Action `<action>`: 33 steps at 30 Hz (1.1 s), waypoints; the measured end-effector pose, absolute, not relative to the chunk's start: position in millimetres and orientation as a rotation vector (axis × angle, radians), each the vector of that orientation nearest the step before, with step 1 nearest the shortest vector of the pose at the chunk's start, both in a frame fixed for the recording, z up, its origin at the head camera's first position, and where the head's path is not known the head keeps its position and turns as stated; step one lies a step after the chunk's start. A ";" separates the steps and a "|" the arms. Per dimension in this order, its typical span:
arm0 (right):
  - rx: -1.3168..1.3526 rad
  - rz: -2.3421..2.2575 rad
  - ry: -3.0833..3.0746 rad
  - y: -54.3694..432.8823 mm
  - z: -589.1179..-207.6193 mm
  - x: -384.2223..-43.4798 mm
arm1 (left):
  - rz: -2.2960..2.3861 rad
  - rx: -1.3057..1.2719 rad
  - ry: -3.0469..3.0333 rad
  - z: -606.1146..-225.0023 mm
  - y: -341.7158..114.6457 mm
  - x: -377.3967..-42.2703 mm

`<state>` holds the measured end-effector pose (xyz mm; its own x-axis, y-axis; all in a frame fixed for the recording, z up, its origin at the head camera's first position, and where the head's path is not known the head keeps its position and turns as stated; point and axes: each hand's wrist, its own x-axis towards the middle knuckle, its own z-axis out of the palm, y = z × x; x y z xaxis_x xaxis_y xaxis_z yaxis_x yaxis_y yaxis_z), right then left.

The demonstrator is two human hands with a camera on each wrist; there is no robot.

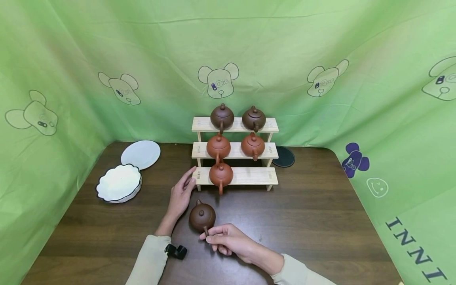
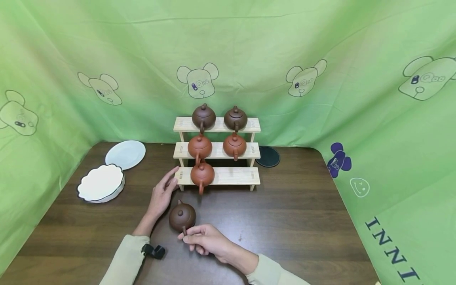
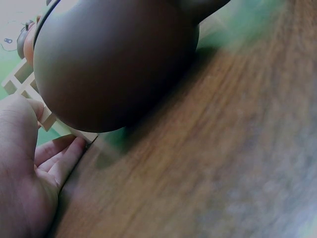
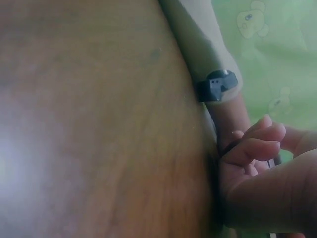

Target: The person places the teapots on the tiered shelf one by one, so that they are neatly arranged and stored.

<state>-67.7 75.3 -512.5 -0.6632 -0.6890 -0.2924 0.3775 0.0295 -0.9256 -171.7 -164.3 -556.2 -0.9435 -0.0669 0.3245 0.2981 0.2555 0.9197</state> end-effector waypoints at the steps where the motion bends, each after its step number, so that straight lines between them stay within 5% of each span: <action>1: -0.330 -1.738 1.529 74.9 -512.4 -67.7 | -1.740 -0.214 -2.231 -557.0 -164.2 -172.1; 33: -0.237 -1.879 1.673 96.0 -511.1 -69.6 | -1.761 -0.227 -2.214 -562.7 -167.2 -175.1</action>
<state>-69.6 96.0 -511.1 -0.8010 -0.5415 -0.2552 0.3160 -0.0204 -0.9485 -175.1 -167.2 -562.7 -0.9418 -0.0639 0.3302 0.3073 0.2351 0.9221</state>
